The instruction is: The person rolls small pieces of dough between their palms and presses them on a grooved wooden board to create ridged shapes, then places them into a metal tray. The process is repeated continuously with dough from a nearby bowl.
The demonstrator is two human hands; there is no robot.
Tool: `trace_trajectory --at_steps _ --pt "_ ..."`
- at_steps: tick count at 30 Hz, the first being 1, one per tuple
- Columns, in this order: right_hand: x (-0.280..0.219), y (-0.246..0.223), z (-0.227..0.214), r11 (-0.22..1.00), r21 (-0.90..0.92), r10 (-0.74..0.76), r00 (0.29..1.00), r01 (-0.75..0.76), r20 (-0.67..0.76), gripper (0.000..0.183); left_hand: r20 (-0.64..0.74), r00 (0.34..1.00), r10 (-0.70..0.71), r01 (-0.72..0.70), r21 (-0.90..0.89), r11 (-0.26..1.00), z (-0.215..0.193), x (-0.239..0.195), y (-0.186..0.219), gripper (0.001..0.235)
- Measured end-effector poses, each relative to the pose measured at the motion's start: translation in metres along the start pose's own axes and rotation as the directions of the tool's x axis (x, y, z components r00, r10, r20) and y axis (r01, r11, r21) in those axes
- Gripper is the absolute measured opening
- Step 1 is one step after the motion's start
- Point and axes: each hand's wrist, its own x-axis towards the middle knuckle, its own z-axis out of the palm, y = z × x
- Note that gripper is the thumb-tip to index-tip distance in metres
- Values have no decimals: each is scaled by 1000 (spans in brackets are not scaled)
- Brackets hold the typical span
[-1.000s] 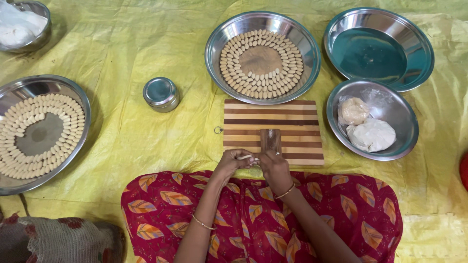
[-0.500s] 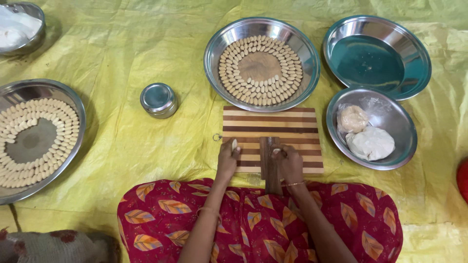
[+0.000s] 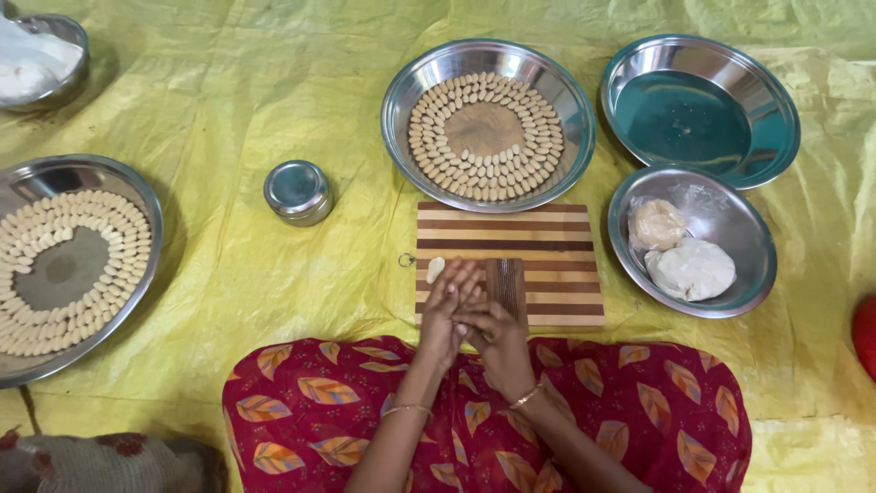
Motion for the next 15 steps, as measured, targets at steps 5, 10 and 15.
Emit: trace_trajectory --at_steps 5,10,15 --pt "-10 -46 -12 942 -68 330 943 -328 33 51 62 991 -123 124 -11 992 40 -42 14 83" --pt "-21 -105 -17 971 -219 -41 972 93 231 70 22 998 55 -54 -22 998 91 -79 20 85" --pt "-15 -145 -35 999 6 -52 984 52 172 80 -44 999 19 -18 42 999 121 -117 29 95"
